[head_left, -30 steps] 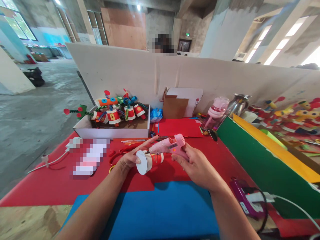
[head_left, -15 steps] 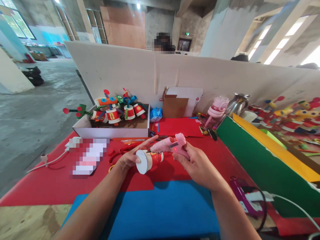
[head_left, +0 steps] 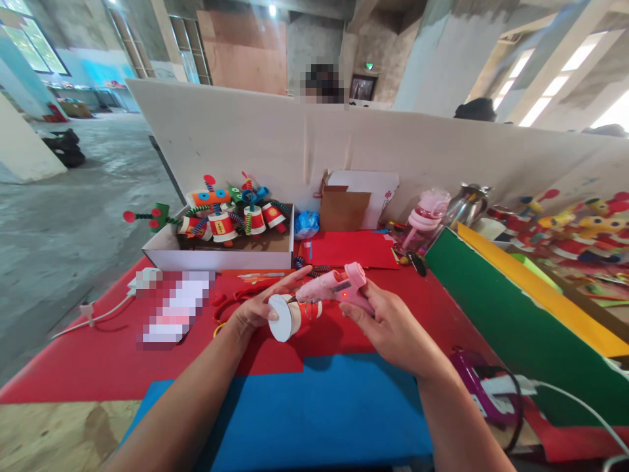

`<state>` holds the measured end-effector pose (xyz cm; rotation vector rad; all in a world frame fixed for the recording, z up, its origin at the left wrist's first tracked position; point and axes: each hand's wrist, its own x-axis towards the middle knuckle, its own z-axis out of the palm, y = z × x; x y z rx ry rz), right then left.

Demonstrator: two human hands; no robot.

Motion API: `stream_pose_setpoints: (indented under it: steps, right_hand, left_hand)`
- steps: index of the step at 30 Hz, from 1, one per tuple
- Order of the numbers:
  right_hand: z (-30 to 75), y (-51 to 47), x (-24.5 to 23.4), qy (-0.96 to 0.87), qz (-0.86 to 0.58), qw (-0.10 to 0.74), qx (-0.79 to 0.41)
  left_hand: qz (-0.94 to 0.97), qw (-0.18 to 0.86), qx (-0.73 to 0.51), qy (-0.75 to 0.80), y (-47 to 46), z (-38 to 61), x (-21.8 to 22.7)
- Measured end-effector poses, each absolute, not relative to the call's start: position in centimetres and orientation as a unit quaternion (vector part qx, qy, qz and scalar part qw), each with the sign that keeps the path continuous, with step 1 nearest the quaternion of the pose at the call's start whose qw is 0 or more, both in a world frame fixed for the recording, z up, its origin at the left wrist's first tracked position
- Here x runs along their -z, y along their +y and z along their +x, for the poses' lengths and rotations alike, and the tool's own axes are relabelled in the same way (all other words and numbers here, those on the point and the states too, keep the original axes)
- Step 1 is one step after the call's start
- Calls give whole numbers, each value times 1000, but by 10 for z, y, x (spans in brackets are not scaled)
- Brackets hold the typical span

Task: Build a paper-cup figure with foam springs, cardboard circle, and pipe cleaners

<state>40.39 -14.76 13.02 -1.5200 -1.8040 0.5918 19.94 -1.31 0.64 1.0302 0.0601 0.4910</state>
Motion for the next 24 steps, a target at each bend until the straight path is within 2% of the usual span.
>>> stream_pose_setpoints:
  steps: [10, 24]
  right_hand:
    - [407, -151, -128, -697, -590, 343, -222]
    - [409, -155, -128, -694, -592, 343, -226]
  left_hand:
    - [463, 854, -233, 36, -18, 200, -16]
    - [485, 840, -239, 37, -13, 201, -8]
